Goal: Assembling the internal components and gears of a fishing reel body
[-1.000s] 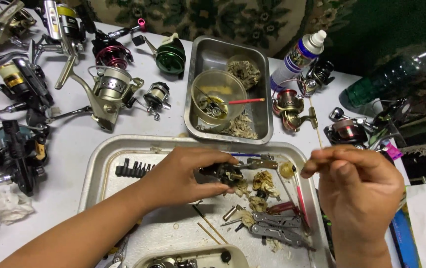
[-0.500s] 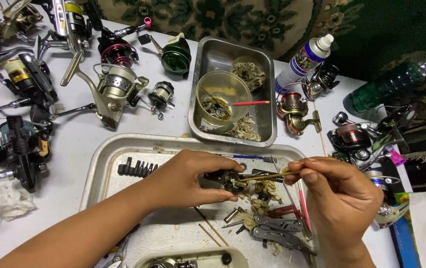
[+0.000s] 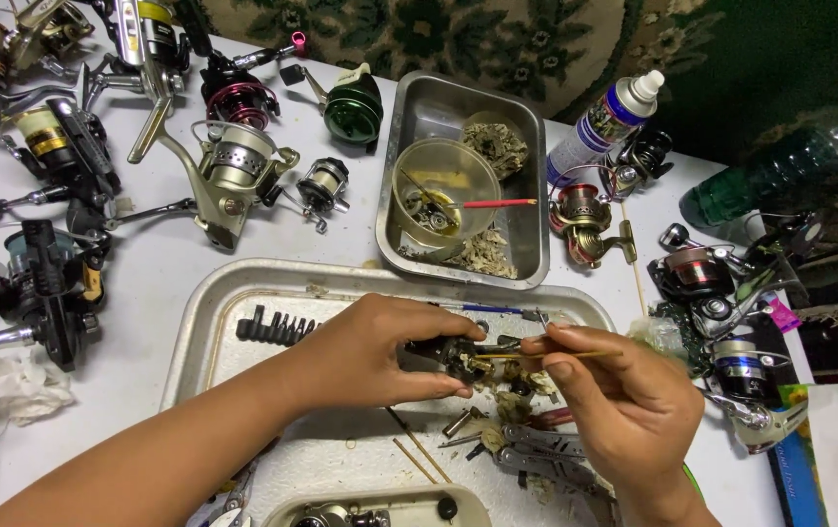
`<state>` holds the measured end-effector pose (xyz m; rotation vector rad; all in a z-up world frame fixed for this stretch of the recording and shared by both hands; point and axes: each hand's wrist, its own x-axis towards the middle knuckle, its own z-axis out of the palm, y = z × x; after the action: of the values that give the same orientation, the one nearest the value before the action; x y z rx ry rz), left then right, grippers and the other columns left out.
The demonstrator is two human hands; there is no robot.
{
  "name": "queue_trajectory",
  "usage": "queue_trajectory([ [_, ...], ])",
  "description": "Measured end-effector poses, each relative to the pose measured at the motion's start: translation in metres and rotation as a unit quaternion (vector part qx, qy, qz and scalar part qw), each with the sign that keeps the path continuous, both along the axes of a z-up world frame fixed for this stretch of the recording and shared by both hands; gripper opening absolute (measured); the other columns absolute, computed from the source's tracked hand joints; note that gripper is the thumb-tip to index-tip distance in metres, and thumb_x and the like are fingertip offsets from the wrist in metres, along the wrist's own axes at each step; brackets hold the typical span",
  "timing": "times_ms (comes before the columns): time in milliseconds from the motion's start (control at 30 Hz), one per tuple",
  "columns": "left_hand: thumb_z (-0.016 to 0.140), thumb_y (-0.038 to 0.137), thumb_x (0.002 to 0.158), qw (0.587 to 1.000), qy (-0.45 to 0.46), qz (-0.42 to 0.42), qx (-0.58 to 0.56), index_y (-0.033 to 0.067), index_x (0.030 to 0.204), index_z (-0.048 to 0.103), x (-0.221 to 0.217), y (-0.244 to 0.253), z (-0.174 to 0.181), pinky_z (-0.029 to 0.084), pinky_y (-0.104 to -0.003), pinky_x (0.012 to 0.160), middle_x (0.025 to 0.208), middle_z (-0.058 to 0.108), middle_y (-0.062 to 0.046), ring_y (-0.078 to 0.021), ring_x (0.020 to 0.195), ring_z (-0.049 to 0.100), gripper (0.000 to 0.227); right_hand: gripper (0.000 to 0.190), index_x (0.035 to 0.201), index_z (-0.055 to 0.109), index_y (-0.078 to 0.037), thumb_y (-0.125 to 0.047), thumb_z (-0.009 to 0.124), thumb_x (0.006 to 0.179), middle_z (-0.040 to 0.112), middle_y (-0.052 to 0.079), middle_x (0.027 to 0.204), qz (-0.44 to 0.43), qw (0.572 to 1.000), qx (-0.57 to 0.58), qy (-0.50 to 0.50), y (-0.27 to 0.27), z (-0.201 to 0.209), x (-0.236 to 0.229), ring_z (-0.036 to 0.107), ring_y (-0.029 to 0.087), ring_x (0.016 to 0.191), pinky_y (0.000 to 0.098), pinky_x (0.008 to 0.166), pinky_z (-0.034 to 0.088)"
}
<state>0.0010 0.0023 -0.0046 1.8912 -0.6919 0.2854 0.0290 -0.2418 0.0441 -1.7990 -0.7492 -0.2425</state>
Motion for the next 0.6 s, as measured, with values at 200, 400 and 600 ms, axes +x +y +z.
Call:
queue_trajectory([
  [200, 0.082, 0.033, 0.083, 1.0, -0.007, 0.005, 0.002, 0.0088, 0.124, 0.069, -0.0003, -0.0003, -0.0015, 0.061, -0.036, 0.09, 0.118, 0.077, -0.01, -0.025, 0.106, 0.076, 0.049, 0.022, 0.103, 0.07, 0.009, -0.006, 0.069, 0.087, 0.077, 0.021, 0.094, -0.035, 0.996, -0.067, -0.047, 0.0011, 0.0061, -0.0072, 0.082, 0.024, 0.08, 0.0255, 0.059, 0.072],
  [400, 0.082, 0.035, 0.082, 1.0, -0.013, 0.013, 0.003, 0.0101, 0.123, 0.069, -0.0001, -0.0006, -0.0013, 0.061, -0.035, 0.088, 0.116, 0.077, -0.009, -0.0238, 0.104, 0.077, 0.049, 0.023, 0.1, 0.07, 0.009, -0.01, 0.069, 0.086, 0.077, 0.021, 0.087, -0.038, 0.995, -0.06, -0.063, 0.003, 0.0071, -0.0094, 0.082, 0.027, 0.079, 0.0256, 0.048, 0.07],
  [600, 0.081, 0.034, 0.083, 1.0, 0.009, 0.007, 0.008, 0.0104, 0.125, 0.069, -0.0012, -0.0002, 0.0001, 0.061, -0.035, 0.091, 0.12, 0.077, -0.009, -0.0242, 0.107, 0.076, 0.05, 0.023, 0.106, 0.067, 0.011, -0.005, 0.065, 0.09, 0.074, 0.026, 0.091, -0.042, 0.994, -0.049, -0.089, 0.0005, 0.0071, -0.0073, 0.08, 0.03, 0.077, 0.032, 0.069, 0.071],
])
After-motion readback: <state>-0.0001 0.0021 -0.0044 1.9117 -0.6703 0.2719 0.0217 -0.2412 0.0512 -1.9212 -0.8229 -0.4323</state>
